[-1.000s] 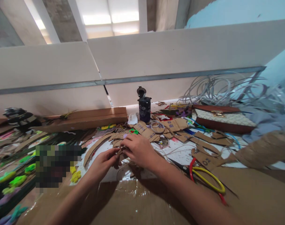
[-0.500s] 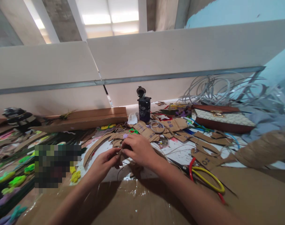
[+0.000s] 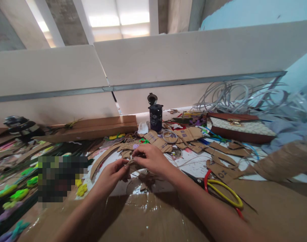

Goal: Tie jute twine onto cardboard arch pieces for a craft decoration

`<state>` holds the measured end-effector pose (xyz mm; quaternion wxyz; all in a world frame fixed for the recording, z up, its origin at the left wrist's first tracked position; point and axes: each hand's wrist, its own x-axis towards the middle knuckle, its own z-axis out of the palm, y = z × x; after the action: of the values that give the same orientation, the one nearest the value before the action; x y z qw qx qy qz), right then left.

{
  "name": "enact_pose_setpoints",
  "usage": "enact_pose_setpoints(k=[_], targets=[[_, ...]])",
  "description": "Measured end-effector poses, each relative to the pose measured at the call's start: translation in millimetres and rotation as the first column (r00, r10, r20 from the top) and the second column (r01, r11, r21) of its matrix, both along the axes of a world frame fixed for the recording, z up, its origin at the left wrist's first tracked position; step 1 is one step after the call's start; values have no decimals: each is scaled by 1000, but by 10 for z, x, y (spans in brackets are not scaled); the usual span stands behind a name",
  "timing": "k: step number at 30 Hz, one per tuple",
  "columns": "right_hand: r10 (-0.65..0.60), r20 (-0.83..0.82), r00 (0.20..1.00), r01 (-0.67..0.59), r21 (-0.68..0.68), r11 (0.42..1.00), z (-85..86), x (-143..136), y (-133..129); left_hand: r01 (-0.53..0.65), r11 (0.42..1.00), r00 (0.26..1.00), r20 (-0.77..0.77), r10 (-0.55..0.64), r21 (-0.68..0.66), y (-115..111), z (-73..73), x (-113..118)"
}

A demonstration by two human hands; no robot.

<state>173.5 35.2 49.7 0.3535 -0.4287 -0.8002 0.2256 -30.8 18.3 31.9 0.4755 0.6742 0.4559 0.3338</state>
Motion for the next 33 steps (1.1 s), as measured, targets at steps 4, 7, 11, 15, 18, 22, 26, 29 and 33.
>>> enact_pose_setpoints(k=[4, 7, 11, 15, 18, 22, 26, 29, 33], targets=[[0, -11, 1000, 0, -35, 999, -34, -3, 7, -6, 1000, 1000, 3, 6, 3, 7, 4, 2], [3, -24, 1000, -4, -44, 999, -50, -20, -1, -2, 1000, 1000, 24, 2, -14, 2, 8, 6], [-6, -20, 1000, 5, -46, 999, -47, -37, -19, 5, 998, 999, 44, -3, -55, -7, 14, 12], [-4, -1, 1000, 4, -32, 999, -34, -56, -43, 4, 998, 999, 48, -2, -57, 3, -19, 15], [-1, 14, 1000, 2, -31, 1000, -35, -70, -52, 12, 999, 999, 47, -10, -43, 19, -61, 13], [-1, 12, 1000, 2, -34, 999, -46, -85, -53, 28, 999, 999, 43, -27, -25, 27, -86, -2], [-12, 7, 1000, 12, -32, 999, -39, -100, -67, 40, 999, 999, -33, -40, -5, 18, -82, -29], [7, 3, 1000, -7, -30, 1000, -29, -94, -71, 42, 999, 998, -51, -43, -12, 15, -89, -38], [6, -14, 1000, -7, -96, 995, -26, -45, -43, 8, 998, 1000, 6, -8, -58, 17, -74, -21]])
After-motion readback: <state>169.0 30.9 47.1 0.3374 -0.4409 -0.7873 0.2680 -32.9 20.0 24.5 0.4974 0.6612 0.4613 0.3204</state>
